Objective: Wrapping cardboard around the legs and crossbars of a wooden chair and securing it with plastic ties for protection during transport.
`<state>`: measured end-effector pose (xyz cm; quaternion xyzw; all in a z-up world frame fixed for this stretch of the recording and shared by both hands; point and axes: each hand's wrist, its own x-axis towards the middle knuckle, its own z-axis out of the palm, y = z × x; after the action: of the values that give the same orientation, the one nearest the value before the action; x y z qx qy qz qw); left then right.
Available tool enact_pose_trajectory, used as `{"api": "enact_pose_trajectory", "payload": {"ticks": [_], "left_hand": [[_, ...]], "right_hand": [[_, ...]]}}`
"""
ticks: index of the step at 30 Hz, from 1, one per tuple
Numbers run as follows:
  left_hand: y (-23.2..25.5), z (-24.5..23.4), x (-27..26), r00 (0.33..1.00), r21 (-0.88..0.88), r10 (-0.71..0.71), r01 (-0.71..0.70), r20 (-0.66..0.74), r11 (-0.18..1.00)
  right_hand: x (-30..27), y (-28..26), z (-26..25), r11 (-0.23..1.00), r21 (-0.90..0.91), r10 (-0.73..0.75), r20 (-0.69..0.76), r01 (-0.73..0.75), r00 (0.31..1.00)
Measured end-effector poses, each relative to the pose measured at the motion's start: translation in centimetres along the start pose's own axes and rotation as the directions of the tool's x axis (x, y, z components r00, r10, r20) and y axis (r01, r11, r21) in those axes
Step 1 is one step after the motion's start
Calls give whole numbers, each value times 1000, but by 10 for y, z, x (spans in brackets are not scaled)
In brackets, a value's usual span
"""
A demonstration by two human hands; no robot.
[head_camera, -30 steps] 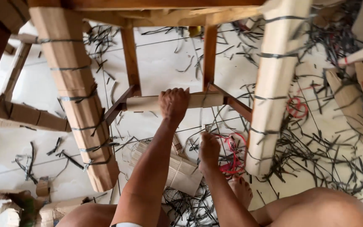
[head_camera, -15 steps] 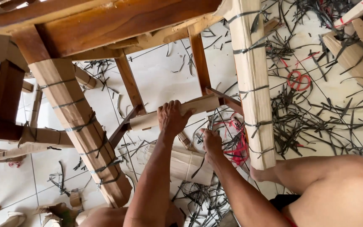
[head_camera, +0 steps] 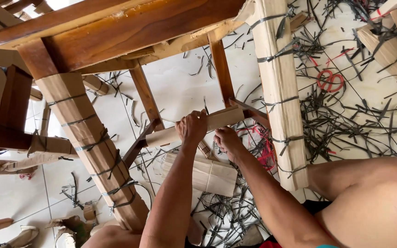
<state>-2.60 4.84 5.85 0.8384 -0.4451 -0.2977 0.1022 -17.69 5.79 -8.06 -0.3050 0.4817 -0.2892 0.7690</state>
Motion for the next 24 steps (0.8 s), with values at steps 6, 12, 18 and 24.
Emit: {"api": "enact_pose_trajectory", "payload": {"ticks": [6, 12, 18, 24], "left_hand": [[13, -18, -7, 996, 3, -26, 26, 80, 1000], [6, -37, -25, 980, 5, 92, -94, 179, 996], [-13, -33, -19, 964, -220, 218, -182, 150, 958], [-30, -29, -20, 963, -374, 264, -230, 43, 899]], "right_hand": [[-27, -14, 26, 996, -85, 9, -43, -12, 999], [-64, -15, 25, 998, 5, 67, 61, -67, 996], [-100, -89, 31, 986, 125, -146, 286, 114, 947], [-98, -100, 47, 924, 19, -381, 65, 381, 922]]}}
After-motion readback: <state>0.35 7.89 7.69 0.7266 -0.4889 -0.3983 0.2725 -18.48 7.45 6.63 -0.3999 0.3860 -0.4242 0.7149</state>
